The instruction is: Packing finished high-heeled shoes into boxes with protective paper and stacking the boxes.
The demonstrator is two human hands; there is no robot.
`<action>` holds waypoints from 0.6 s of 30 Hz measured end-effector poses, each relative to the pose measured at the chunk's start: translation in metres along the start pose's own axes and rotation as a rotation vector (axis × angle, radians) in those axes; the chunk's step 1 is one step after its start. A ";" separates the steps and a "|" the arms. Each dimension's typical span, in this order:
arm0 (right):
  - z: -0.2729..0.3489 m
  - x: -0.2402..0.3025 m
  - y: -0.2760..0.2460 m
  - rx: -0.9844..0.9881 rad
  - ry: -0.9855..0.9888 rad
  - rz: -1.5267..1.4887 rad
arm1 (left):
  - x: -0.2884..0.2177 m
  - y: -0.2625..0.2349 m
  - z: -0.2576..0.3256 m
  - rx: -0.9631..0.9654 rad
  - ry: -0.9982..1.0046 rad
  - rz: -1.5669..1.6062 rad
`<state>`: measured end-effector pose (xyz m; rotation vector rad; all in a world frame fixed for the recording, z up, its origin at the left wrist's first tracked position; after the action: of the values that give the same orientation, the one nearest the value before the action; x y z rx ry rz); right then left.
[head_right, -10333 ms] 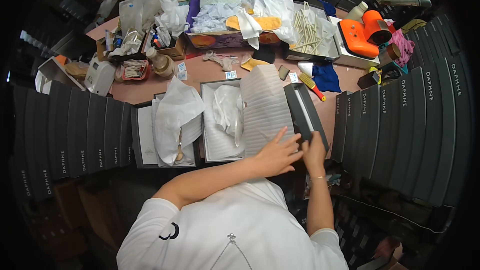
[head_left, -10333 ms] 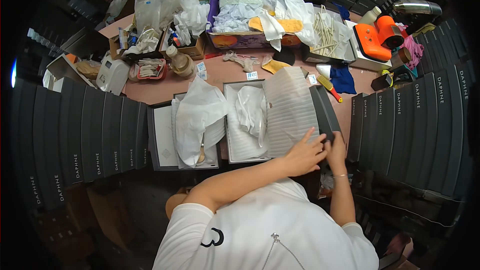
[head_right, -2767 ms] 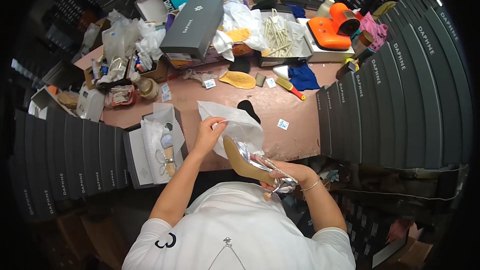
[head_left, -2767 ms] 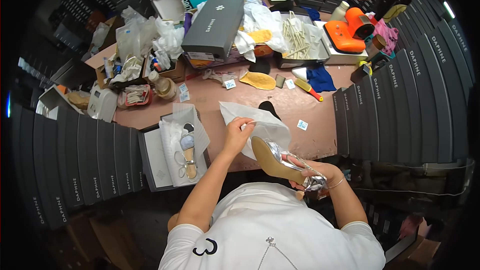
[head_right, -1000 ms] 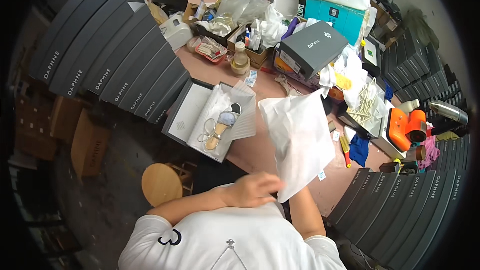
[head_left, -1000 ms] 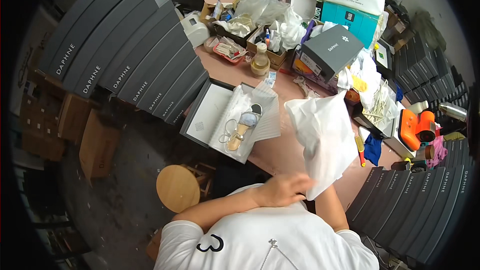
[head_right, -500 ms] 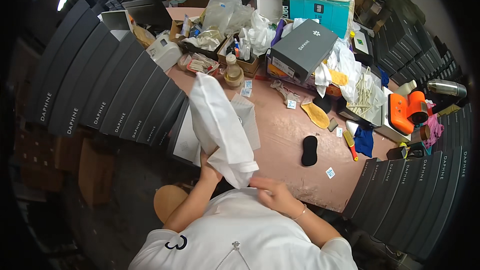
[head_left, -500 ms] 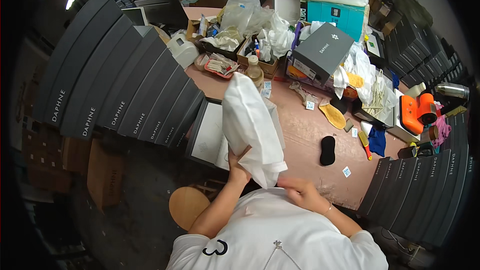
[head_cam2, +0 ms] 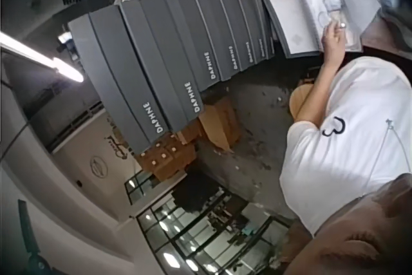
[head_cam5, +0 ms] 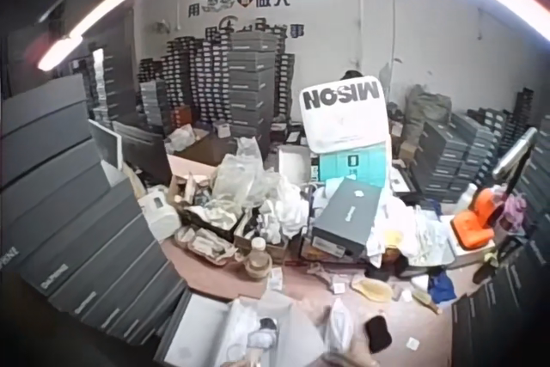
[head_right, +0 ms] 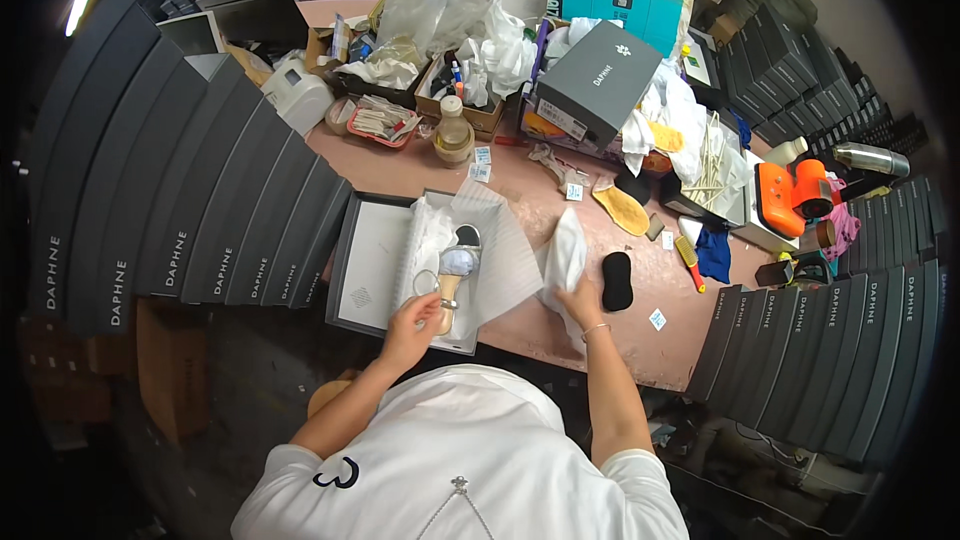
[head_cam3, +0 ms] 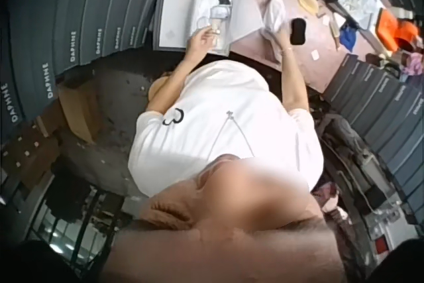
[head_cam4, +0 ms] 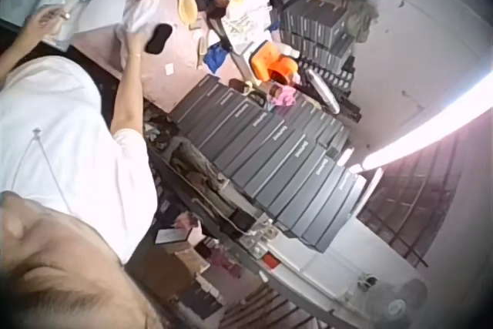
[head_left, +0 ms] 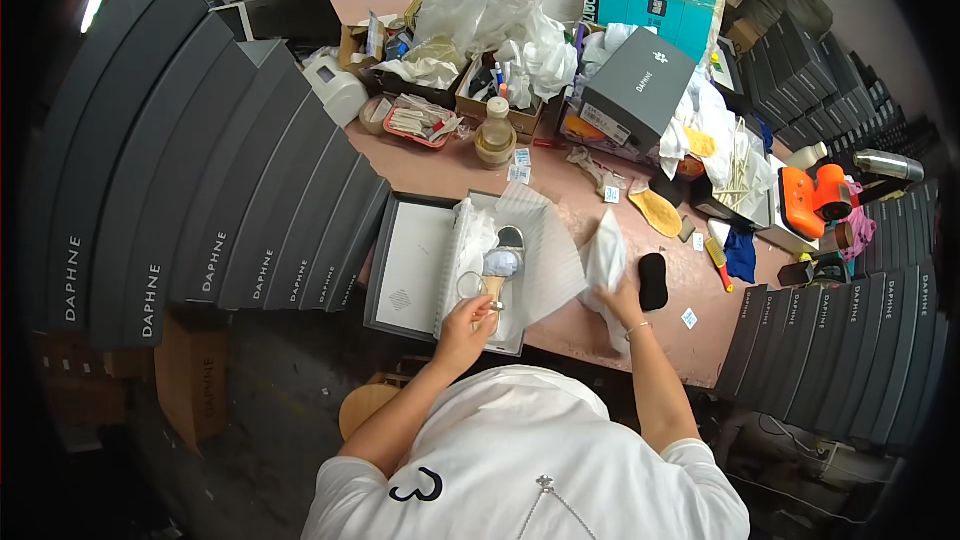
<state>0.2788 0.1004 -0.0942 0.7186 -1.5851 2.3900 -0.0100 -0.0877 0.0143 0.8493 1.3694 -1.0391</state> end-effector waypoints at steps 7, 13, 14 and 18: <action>0.081 0.224 -0.030 0.065 -0.433 -0.350 | 0.019 -0.054 0.013 -0.059 -0.047 0.073; 0.060 0.228 0.142 0.064 -0.433 0.251 | 0.014 -0.048 -0.003 -0.031 -0.049 0.293; 0.054 0.228 0.144 0.042 -0.439 0.202 | 0.004 -0.056 -0.003 -0.035 -0.030 0.255; 0.063 0.222 0.091 -0.103 -0.391 -0.094 | 0.007 -0.090 0.001 -0.103 0.000 0.155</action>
<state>0.0673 -0.0185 -0.0404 1.2689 -1.7511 2.1766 -0.0942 -0.1198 0.0165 0.8641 1.3238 -0.8425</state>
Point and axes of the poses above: each hand's wrist, its own z-axis away from the middle knuckle, its own y-axis out of the palm, x = y × z, the point moved 10 cm from there along -z, towards the middle knuckle, and after that the axes turned 12 degrees about z, right-handed, at the moved point
